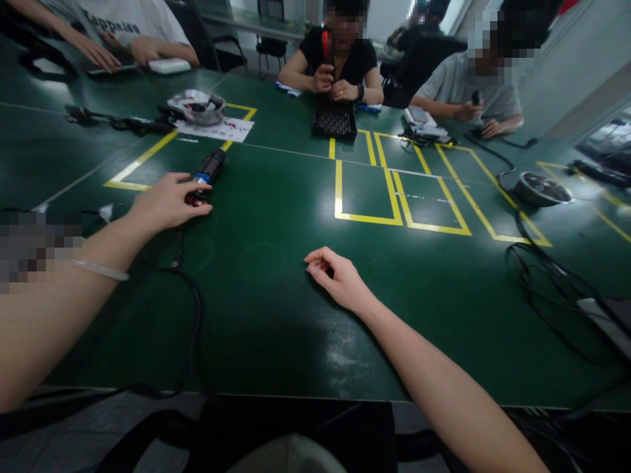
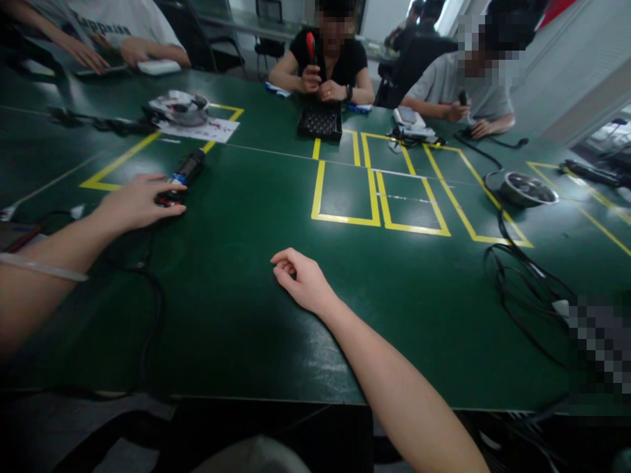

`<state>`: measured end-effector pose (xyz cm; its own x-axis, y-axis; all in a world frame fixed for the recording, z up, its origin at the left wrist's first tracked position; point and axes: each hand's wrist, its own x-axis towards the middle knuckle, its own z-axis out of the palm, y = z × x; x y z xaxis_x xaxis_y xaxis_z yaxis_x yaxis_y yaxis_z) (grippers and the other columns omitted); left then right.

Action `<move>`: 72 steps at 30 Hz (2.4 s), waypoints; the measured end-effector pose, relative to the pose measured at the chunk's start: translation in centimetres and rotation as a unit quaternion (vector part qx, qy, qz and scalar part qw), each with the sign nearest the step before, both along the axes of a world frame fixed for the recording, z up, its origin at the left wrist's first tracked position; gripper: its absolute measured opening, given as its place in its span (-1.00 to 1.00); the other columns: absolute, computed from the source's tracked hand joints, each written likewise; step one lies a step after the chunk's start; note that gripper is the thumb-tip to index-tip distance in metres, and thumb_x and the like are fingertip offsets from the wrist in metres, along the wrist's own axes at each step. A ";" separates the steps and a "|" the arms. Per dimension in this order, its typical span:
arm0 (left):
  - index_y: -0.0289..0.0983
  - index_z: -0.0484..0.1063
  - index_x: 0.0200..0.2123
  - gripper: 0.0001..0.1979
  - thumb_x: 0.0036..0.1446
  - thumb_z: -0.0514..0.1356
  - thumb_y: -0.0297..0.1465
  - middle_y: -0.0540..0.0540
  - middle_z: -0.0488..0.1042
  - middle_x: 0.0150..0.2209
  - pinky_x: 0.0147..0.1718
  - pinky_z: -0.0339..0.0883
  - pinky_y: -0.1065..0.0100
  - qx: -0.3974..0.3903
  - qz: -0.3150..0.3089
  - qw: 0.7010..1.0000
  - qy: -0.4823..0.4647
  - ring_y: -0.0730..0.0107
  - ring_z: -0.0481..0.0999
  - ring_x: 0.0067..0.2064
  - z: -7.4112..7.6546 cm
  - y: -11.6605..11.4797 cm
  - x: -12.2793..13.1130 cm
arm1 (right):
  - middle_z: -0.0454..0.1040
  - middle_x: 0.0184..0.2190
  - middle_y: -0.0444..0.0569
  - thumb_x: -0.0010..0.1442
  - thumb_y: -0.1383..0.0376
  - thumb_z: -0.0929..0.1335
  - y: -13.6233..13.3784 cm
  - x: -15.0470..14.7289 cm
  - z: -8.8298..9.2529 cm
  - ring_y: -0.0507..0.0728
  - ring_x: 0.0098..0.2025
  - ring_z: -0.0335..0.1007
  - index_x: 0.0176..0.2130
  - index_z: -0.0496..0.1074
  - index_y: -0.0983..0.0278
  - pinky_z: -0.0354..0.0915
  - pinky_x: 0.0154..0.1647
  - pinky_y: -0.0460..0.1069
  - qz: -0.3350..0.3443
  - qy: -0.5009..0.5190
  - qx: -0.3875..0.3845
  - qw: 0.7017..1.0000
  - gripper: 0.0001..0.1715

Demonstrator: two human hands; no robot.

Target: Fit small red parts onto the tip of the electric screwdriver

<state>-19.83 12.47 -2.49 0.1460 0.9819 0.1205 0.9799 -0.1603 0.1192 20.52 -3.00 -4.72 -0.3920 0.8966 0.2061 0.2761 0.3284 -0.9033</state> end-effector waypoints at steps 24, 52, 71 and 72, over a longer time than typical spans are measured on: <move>-0.31 -0.01 0.49 -0.18 0.40 -0.31 0.09 -0.25 0.36 0.19 0.02 0.30 -0.06 -0.112 0.183 0.967 0.140 0.01 0.37 0.04 3.1 0.1 -2.8 | 0.49 -0.30 -0.07 0.32 0.32 0.32 -0.2 -0.2 0.4 0.06 -0.27 0.41 -0.22 0.47 0.24 0.29 -0.20 -0.03 0.008 -0.052 0.027 0.998 -0.89; -0.14 0.36 0.32 -0.47 0.44 -0.03 -0.07 -0.45 0.45 0.16 -0.39 0.39 0.19 -0.058 -0.132 0.981 0.132 -0.14 0.64 -0.18 3.1 -17.2 23.8 | 0.43 -0.41 -0.17 0.25 0.17 0.40 -0.5 0.3 0.6 0.03 -0.38 0.33 -0.24 0.35 0.21 0.28 -0.33 -0.05 -0.016 0.009 -0.049 0.999 -0.81; -0.15 0.10 0.48 -0.12 0.25 0.16 0.15 -0.22 -0.19 0.53 0.24 0.32 -0.02 -0.079 -0.200 0.976 -0.013 -0.17 0.25 0.38 0.8 -15.4 20.7 | 0.44 -0.41 -0.18 0.15 0.21 0.44 0.6 1.9 1.0 -0.07 -0.54 0.33 -0.20 0.43 0.27 0.26 -0.66 -0.17 0.035 0.138 -0.237 0.961 -0.76; -0.16 0.10 0.48 -0.12 0.25 0.16 0.14 -0.23 -0.20 0.53 0.23 0.33 -0.03 -0.082 -0.200 0.976 -0.012 -0.18 0.26 0.38 0.9 -15.5 20.7 | 0.45 -0.42 -0.18 0.15 0.21 0.45 0.5 1.9 1.0 -0.07 -0.55 0.34 -0.20 0.43 0.28 0.28 -0.67 -0.18 0.040 0.138 -0.245 0.959 -0.75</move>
